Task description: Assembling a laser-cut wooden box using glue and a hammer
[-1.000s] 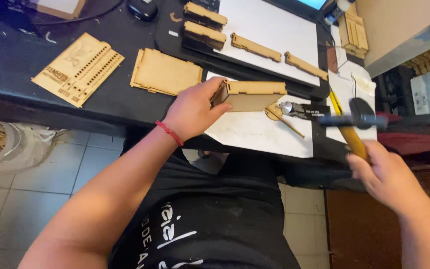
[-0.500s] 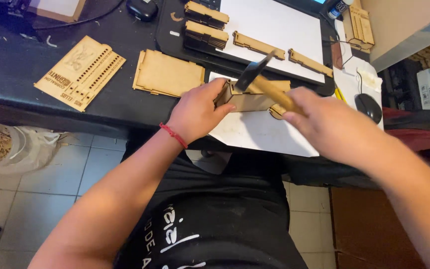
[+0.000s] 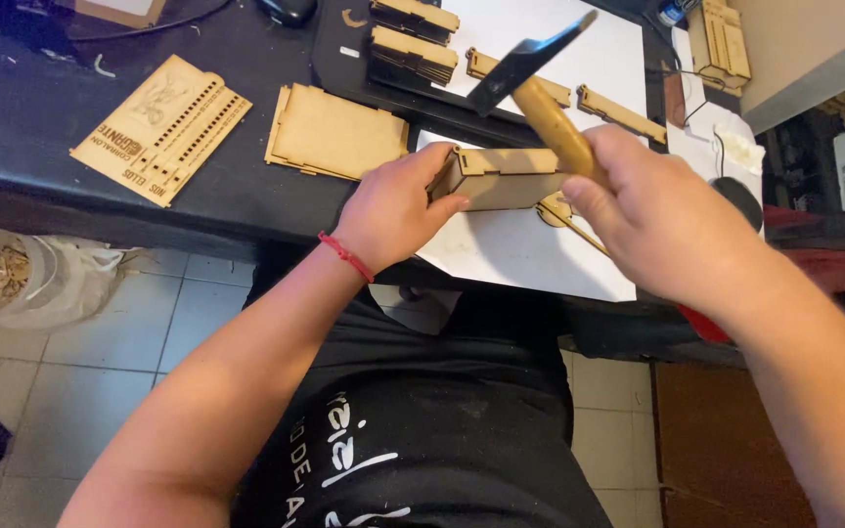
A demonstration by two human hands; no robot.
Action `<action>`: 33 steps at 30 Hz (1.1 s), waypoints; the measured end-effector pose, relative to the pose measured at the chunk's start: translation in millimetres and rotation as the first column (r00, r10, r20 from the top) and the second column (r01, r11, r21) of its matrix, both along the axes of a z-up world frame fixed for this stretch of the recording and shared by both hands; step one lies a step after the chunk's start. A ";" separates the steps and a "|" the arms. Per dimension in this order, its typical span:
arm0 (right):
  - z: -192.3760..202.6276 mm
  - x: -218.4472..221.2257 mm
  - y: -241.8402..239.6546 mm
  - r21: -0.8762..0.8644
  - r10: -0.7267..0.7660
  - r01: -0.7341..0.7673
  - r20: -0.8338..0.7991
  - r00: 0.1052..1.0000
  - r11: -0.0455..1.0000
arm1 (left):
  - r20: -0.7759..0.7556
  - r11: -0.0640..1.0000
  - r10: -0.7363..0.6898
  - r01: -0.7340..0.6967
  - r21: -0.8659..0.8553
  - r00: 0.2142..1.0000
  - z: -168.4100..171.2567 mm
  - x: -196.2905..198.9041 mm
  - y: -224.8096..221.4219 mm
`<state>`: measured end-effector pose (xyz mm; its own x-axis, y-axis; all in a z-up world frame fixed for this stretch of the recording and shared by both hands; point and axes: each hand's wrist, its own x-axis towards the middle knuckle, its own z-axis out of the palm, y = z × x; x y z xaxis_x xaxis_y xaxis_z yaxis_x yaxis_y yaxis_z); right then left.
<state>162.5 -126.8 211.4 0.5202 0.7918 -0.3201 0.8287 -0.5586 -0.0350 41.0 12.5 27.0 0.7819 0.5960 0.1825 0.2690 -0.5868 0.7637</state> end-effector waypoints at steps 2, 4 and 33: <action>-5.0 -11.9 6.0 -0.136 0.009 -0.009 -0.001 1.000 0.991 | -0.001 1.000 -0.003 0.003 -0.024 1.000 2.3 -1.6 -1.0; -2.6 -18.5 8.1 -0.268 0.018 -0.018 -0.002 1.000 0.963 | 0.000 0.999 -0.005 0.005 -0.048 1.000 3.7 -1.0 -1.1; -14.9 -7.6 -10.1 -0.205 0.075 -0.086 -0.060 0.995 0.975 | -0.011 1.000 0.001 -0.001 -0.016 1.000 0.6 2.2 -0.1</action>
<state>155.0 -136.9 196.5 0.4357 0.7442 -0.5062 0.8715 -0.4895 0.0304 43.1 12.4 27.7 0.7831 0.5999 0.1639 0.2785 -0.5739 0.7701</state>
